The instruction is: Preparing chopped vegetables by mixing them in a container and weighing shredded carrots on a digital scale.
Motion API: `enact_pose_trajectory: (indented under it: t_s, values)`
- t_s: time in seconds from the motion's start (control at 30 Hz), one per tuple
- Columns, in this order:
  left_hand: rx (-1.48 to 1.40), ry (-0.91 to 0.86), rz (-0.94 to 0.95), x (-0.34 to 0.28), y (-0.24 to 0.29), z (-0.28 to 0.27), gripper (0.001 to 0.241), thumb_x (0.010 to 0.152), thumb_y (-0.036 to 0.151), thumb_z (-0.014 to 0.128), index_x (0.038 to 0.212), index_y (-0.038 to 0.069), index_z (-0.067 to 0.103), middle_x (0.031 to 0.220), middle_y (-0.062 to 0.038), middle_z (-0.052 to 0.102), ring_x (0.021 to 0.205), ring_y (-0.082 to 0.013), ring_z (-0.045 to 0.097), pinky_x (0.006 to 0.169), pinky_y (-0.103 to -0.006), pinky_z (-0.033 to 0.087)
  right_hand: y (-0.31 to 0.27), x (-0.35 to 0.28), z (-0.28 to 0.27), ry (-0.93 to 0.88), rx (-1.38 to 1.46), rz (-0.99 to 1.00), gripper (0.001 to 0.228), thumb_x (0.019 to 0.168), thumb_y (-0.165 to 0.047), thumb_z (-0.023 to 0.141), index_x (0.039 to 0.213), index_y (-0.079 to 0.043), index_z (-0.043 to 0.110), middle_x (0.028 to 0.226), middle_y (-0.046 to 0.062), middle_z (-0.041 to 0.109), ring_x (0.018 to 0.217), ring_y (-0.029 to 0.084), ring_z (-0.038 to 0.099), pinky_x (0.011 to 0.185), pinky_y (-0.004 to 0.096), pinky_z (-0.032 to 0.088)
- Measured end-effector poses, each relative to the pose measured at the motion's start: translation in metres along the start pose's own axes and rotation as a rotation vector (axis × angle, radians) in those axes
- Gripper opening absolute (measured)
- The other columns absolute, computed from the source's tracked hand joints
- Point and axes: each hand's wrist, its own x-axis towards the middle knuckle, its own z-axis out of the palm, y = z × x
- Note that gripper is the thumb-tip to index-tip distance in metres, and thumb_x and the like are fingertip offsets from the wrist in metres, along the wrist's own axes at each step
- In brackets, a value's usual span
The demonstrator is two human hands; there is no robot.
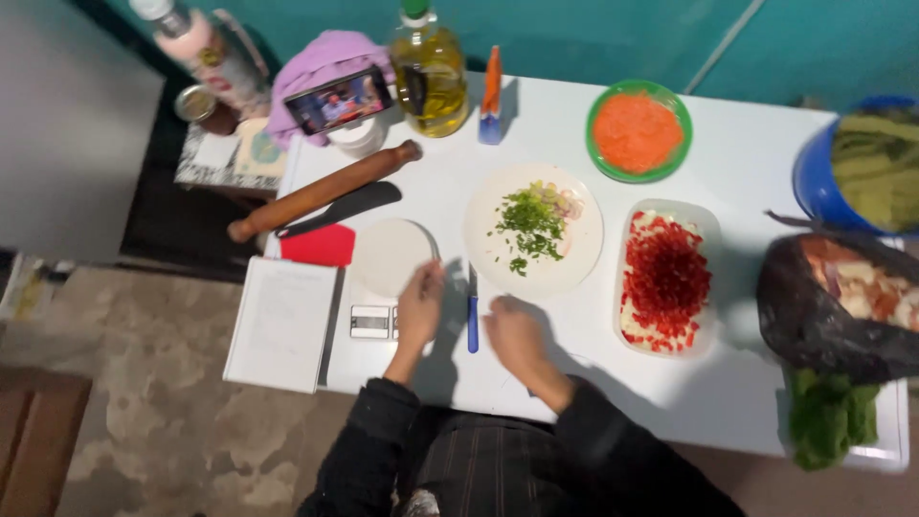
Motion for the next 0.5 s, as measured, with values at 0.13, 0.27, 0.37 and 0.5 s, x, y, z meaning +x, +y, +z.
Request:
enact_pose_trajectory:
  t_s: [0.13, 0.27, 0.37, 0.5]
  values:
    - [-0.261, -0.079, 0.123, 0.033, 0.041, -0.018, 0.035, 0.096, 0.015, 0.054, 0.128, 0.007, 0.066, 0.113, -0.01, 0.078, 0.102, -0.0264, 0.072, 0.089, -0.0369, 0.055, -0.019, 0.021, 0.04, -0.07, -0.113, 0.141, 0.046, 0.083, -0.025, 0.075, 0.108, 0.01, 0.061, 0.087, 0.026, 0.071, 0.076, 0.043, 0.071, 0.067, 0.05, 0.058]
    - [-0.023, -0.114, 0.123, 0.074, 0.002, 0.026, 0.039, 0.094, 0.017, 0.056, 0.131, 0.008, 0.064, 0.11, -0.011, 0.076, 0.101, -0.0299, 0.074, 0.088, -0.0404, 0.056, 0.0, -0.005, 0.034, -0.303, -0.132, 0.226, 0.032, 0.073, -0.02, 0.075, 0.092, 0.004, 0.068, 0.09, 0.024, 0.071, 0.084, 0.041, 0.071, 0.074, 0.049, 0.058]
    - [0.193, -0.204, 0.182, 0.094, -0.014, 0.061, 0.048, 0.095, 0.021, 0.062, 0.138, 0.002, 0.055, 0.107, -0.017, 0.074, 0.099, -0.0361, 0.071, 0.086, -0.0451, 0.055, 0.008, -0.045, -0.018, -0.389, -0.047, 0.308, 0.024, 0.07, -0.023, 0.077, 0.082, -0.002, 0.072, 0.088, 0.022, 0.072, 0.086, 0.041, 0.07, 0.077, 0.051, 0.056]
    - [0.353, -0.178, 0.115, 0.092, 0.021, 0.078, 0.071, 0.085, 0.034, 0.082, 0.131, -0.007, 0.047, 0.104, -0.025, 0.072, 0.096, -0.0396, 0.069, 0.082, -0.0467, 0.055, 0.022, -0.094, -0.102, -0.123, 0.323, 0.629, 0.02, 0.08, -0.022, 0.067, 0.095, -0.01, 0.069, 0.078, 0.015, 0.072, 0.074, 0.033, 0.076, 0.071, 0.045, 0.059]
